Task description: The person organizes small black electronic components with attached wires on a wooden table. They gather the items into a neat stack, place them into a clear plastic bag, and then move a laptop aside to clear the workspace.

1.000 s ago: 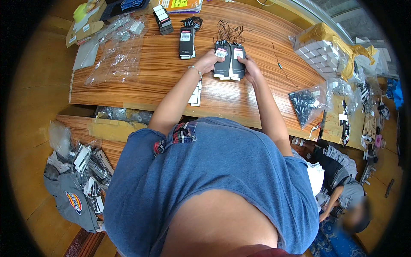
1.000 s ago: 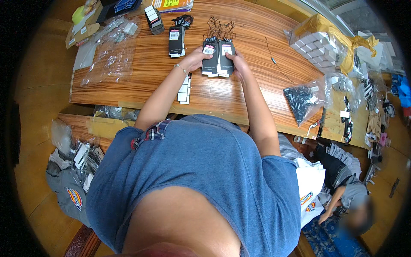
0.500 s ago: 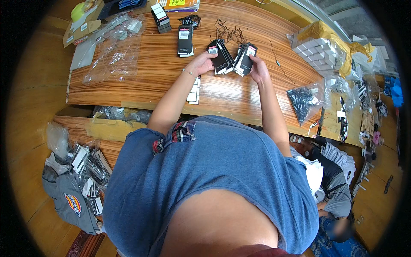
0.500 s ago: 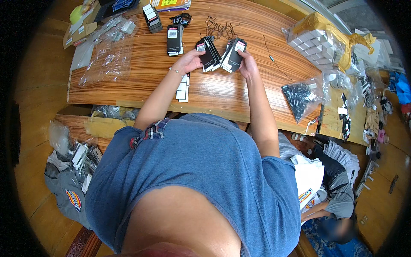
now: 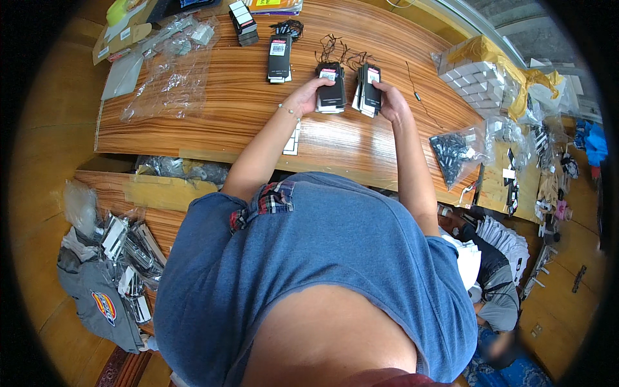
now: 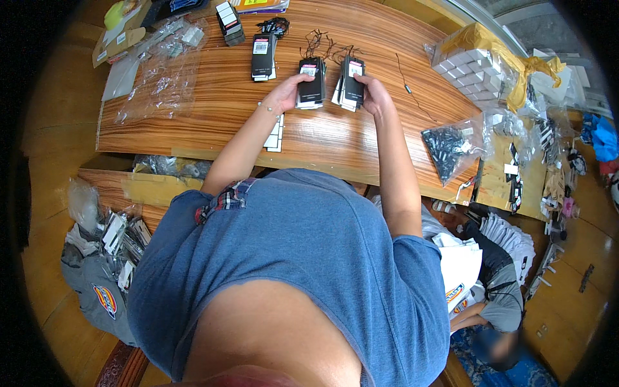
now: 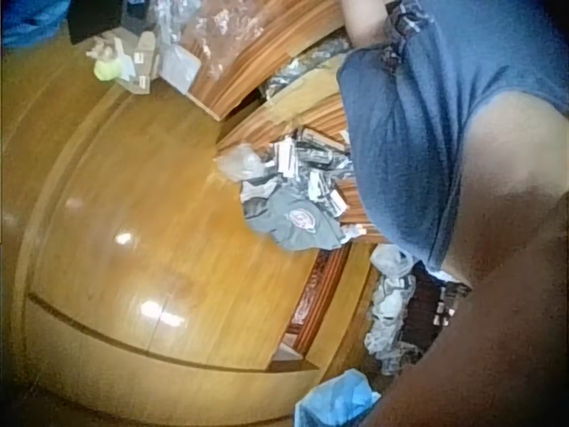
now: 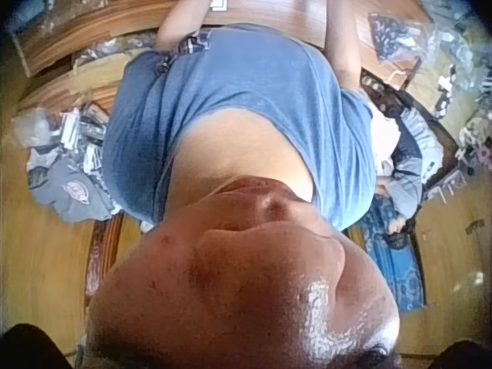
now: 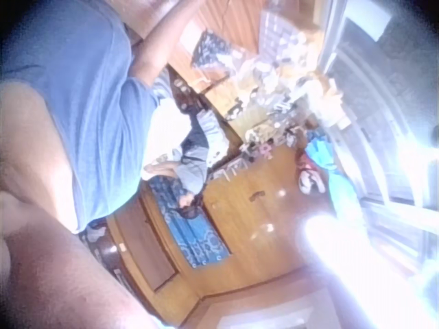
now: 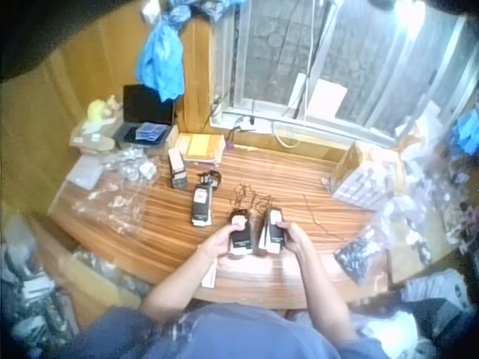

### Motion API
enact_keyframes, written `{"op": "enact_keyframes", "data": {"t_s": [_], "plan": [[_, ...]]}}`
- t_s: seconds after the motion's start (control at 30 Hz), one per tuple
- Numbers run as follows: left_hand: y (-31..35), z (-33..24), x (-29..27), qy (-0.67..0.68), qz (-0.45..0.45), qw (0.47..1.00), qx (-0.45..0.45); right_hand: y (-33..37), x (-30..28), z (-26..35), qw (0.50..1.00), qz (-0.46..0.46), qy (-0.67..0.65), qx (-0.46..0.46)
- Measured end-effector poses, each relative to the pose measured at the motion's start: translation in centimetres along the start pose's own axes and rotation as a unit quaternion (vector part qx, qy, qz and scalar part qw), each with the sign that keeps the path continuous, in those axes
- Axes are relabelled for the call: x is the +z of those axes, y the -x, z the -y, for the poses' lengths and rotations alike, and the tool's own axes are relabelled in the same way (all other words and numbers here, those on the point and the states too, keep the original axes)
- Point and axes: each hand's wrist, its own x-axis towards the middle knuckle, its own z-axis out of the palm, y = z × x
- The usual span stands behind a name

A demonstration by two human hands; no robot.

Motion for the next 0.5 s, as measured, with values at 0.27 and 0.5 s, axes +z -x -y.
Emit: {"op": "enact_keyframes", "data": {"t_s": [0.27,0.5], "plan": [[-0.4,1.4,-0.3,0.109,0.044,0.993,0.035,0.1,-0.1,3.6,0.994,0.056,-0.005,0.098],[-2.3,5.6,1.4,0.143,0.018,0.989,0.042,-0.2,4.7,11.4,0.978,0.07,0.171,0.099]]}}
